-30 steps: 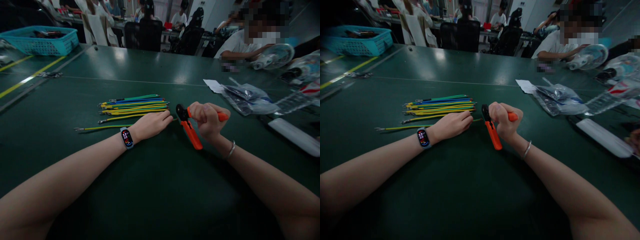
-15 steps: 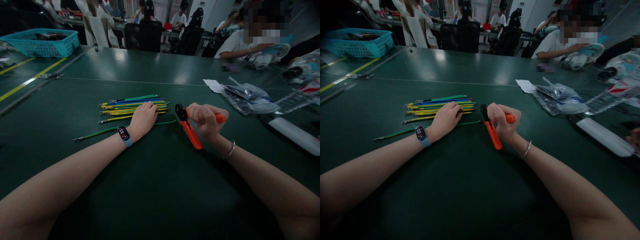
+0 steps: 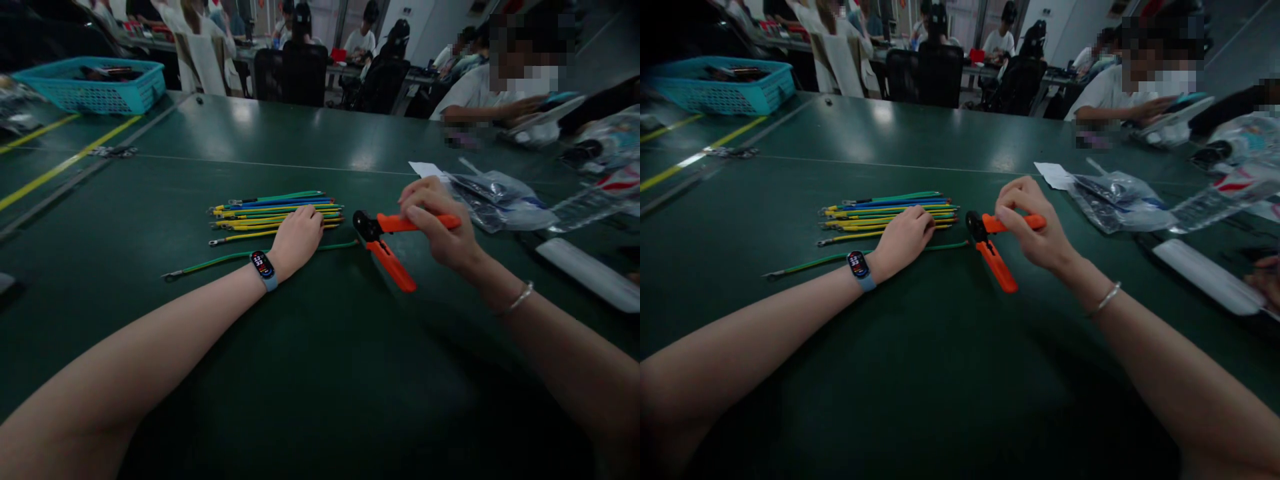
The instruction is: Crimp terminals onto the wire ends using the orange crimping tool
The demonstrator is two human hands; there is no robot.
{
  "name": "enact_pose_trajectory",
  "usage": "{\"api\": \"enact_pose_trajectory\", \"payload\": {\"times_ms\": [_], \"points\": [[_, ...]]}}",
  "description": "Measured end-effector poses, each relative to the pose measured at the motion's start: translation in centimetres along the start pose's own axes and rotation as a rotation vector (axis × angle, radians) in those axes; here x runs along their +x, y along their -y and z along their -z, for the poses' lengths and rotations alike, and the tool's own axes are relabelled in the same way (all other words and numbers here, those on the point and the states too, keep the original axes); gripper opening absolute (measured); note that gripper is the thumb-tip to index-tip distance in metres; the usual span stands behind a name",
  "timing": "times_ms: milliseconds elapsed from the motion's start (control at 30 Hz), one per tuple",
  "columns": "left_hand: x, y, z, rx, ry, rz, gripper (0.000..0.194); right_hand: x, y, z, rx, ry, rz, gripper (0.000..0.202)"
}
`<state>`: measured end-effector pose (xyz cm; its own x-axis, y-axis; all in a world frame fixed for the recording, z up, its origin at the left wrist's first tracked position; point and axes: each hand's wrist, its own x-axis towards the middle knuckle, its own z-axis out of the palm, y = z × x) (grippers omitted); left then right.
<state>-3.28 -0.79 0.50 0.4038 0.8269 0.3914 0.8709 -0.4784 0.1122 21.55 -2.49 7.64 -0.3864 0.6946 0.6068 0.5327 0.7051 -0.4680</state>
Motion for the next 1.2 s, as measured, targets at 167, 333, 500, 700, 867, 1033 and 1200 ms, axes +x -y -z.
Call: {"api": "enact_pose_trajectory", "payload": {"times_ms": [167, 333, 500, 700, 867, 1033, 1200], "points": [[-0.1, 0.0, 0.0, 0.011, -0.005, -0.009, 0.023, 1.1, 1.5, 3.8, -0.393, 0.276, -0.265, 0.023], [-0.2, 0.2, -0.2, 0.037, -0.015, -0.037, 0.022, 3.1, 2.9, 6.0, -0.624, 0.583, -0.496, 0.036], [-0.2, 0.2, -0.1, 0.034, -0.014, -0.039, 0.024, 5.1, 2.1, 5.9, -0.669, 0.979, -0.67, 0.05], [-0.2, 0.2, 0.0, 0.022, -0.015, -0.028, 0.025, 5.5, 1.5, 3.4, -0.575, 1.218, -0.947, 0.067], [-0.2, 0.0, 0.0, 0.019, -0.036, -0.055, 0.026, 5.9, 1.7, 3.0, -0.45, 1.108, -0.895, 0.064], [-0.2, -0.4, 0.4, 0.057, -0.047, -0.136, 0.026, 7.6, 2.4, 2.7, -0.478, 1.107, -0.836, 0.053], [-0.1, -0.5, 0.4, 0.081, -0.065, -0.26, 0.026, 8.5, 3.5, 1.4, -0.48, 1.178, -1.005, 0.038]]}}
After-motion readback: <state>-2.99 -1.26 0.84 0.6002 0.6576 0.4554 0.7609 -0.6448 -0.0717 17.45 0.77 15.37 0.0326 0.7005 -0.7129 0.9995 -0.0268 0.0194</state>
